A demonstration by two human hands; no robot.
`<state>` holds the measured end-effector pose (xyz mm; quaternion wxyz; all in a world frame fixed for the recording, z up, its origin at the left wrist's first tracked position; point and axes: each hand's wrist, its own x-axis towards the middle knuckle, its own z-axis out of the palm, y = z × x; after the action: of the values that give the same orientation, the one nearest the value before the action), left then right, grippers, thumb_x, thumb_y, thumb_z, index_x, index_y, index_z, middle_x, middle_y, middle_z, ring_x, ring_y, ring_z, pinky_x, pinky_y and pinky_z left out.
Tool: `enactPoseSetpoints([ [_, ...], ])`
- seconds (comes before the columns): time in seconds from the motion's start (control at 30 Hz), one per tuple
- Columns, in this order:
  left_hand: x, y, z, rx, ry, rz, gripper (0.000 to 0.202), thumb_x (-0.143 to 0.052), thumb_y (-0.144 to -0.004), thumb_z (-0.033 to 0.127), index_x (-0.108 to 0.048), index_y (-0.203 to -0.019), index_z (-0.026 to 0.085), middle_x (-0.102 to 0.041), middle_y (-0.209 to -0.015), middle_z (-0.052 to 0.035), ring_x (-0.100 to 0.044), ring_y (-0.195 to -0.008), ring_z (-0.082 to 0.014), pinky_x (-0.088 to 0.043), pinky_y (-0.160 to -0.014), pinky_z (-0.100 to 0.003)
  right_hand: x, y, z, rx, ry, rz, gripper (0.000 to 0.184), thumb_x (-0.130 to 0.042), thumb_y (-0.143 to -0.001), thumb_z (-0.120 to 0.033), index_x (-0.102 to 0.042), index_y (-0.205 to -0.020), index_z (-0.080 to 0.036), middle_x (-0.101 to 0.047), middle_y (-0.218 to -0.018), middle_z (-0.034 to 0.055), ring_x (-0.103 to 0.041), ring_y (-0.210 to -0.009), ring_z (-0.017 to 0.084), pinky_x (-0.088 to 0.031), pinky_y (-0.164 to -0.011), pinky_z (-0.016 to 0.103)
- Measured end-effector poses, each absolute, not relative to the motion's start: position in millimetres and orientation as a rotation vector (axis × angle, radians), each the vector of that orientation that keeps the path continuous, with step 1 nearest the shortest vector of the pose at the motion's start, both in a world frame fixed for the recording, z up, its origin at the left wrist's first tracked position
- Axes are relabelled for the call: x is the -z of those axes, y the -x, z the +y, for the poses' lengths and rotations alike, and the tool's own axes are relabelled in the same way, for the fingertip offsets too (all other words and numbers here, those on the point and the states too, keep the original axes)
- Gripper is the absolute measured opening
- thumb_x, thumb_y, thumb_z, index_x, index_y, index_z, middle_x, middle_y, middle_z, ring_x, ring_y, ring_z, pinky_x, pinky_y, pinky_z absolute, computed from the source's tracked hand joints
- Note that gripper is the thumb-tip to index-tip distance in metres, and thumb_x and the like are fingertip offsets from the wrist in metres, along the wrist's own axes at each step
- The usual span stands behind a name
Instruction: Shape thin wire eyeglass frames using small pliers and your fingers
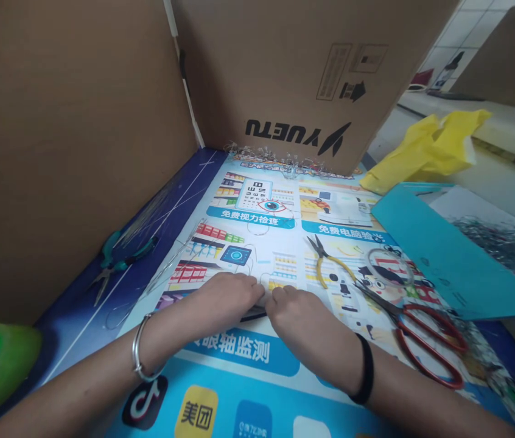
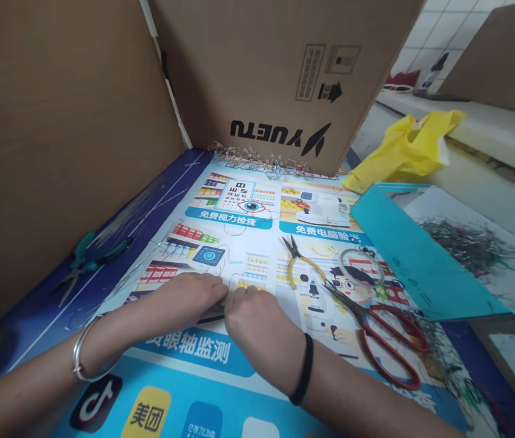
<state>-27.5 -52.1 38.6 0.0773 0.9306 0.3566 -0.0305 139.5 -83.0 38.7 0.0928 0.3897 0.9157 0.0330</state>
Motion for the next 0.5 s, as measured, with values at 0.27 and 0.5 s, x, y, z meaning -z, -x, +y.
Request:
enactPoseSetpoints([
  [0.27,-33.8,30.2,-50.7,0.073,-2.822,1.014,0.015,-0.047,-0.084,0.018,-0.056,-0.072,0.018,-0.063,-0.072,-0.0019,-0.055,-0.060,-0.0164,-0.031,-0.050,-0.028,-26.5,-139.7,-86.4,-0.295,-1.094,2.817,0.018,-0.052,-0.068,0.002,-0.052,-0.073,-0.015,-0.058,-0.069,0.0057,-0.054,-0.057,0.021,-0.033,-0.045,0.031],
  [0.5,-42.5,26.9,-51.1,0.118,-2.763,1.001,0.023,-0.045,-0.086,0.023,-0.058,-0.068,0.017,-0.064,-0.071,-0.0026,-0.055,-0.059,-0.0147,-0.029,-0.051,-0.026,-35.2,-143.5,-81.7,-0.114,-1.091,2.821,0.015,-0.049,-0.075,-0.002,-0.054,-0.072,-0.016,-0.060,-0.070,0.0053,-0.053,-0.058,0.017,-0.024,-0.047,0.029],
])
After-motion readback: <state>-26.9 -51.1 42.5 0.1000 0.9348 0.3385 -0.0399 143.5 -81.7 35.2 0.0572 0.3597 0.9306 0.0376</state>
